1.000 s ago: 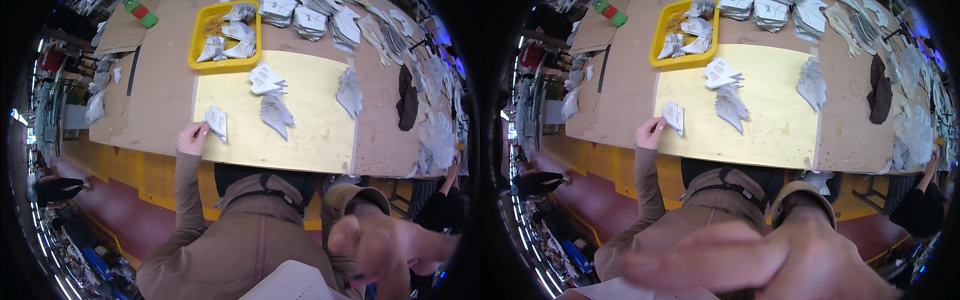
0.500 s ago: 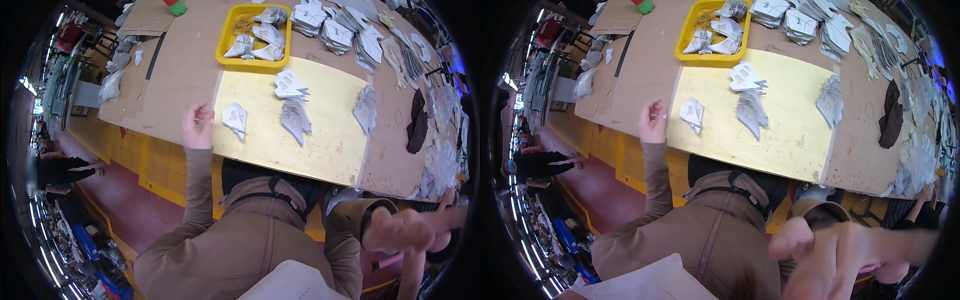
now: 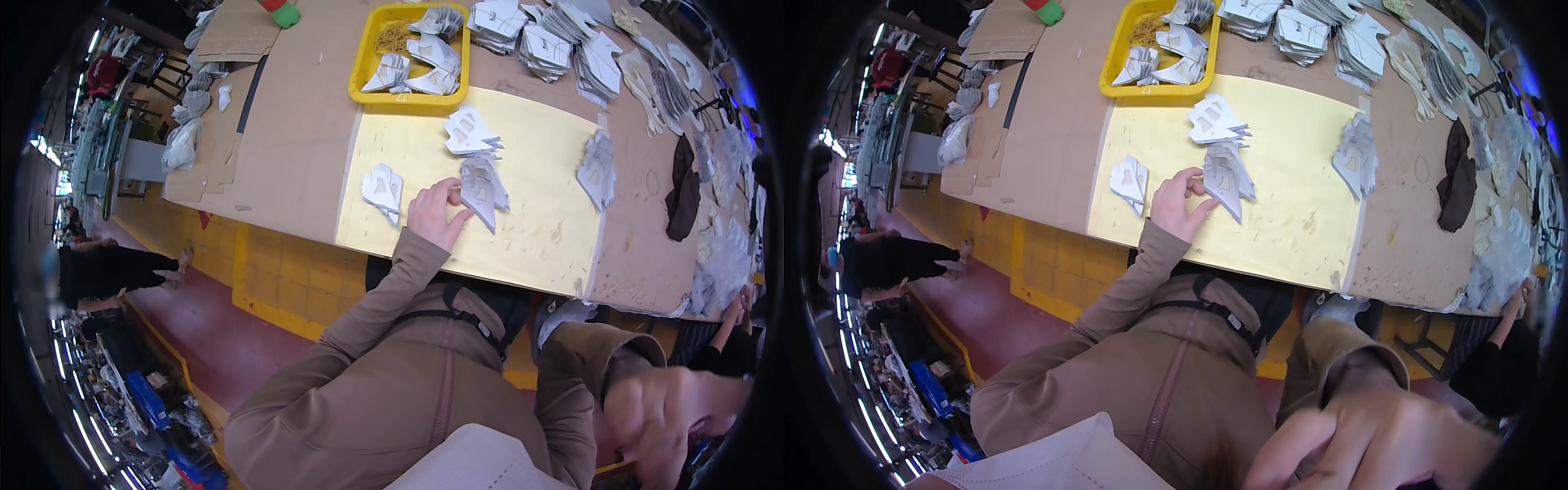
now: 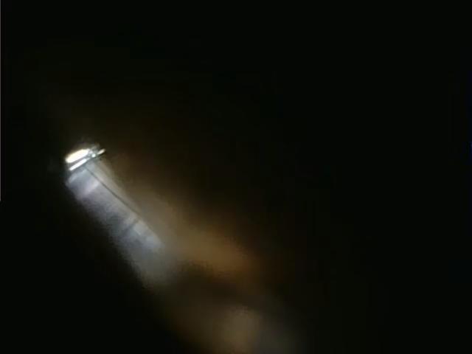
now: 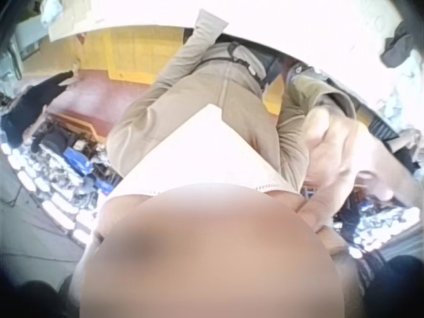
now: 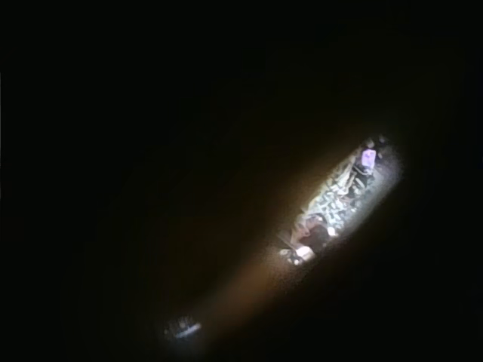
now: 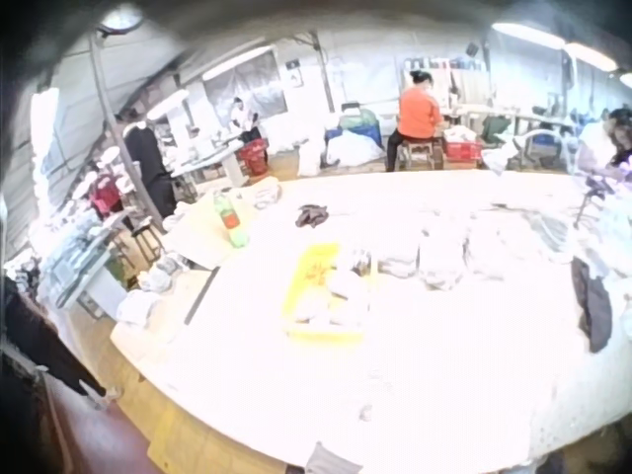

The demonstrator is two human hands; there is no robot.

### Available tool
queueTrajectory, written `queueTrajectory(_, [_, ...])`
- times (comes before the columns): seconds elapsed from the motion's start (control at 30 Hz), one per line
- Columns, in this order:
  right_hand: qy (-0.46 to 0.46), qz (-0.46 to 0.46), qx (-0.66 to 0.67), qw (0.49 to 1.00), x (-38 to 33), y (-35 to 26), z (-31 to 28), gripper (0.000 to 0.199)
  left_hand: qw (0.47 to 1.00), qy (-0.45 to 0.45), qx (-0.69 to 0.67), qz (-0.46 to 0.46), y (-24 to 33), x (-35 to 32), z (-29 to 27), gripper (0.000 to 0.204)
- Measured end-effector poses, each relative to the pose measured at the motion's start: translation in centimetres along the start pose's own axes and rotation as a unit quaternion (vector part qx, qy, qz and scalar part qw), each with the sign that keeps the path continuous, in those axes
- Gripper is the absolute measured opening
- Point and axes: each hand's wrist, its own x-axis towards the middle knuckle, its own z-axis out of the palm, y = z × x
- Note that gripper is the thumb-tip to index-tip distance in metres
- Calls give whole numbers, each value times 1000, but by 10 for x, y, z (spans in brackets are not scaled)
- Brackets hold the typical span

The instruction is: The person sits at a workbench in a factory and repeatedly picks up small white fabric pieces. Using a small cutting tool, they trim the edges of each piece and place the finished items into a yellow bin. The process is repeated for multiple pieces throughout the clip.

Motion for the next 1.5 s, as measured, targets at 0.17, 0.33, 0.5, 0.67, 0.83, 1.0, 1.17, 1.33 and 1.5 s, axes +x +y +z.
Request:
queueTrajectory(0.17, [24, 9, -17, 1000, -3, -3, -4, 26, 996, 20, -69, -52, 0, 1, 4, 53])
queueTrajectory(0.33, [31, -5, -69, 997, -2, 3, 23, 26, 997, 74, 0, 27, 4, 5, 11, 51])
queueTrajectory(0.5, [-69, 59, 41, 995, 21, -8, -3, 31, 999, 30, -40, -8, 5, 6, 8, 50])
queueTrajectory(0.67, [-35, 29, 174, 984, -7, 1, -5, 53, 1000, 22, -6, 2, 12, 0, 9, 44])
queueTrajectory(0.83, [102, -150, -27, 983, -54, 22, -31, 43, 999, 34, -13, 10, 13, 0, 11, 39])
queueTrajectory(1.0, [507, 231, -441, 704, -96, 58, -83, 39, 1000, 2, -25, 5, 9, 5, 6, 32])
queueTrajectory(1.17, [518, 214, -462, 687, -134, 90, -99, 33, 981, -35, -150, -113, 12, 2, -5, 24])
queueTrajectory(1.33, [558, 147, -393, 716, -146, 94, -106, 20, 972, -81, -100, -196, 12, 0, -15, 21])
queueTrajectory(1.5, [601, 46, -284, 746, -141, 103, -104, 14, 995, 31, -86, -43, 15, -4, -24, 16])
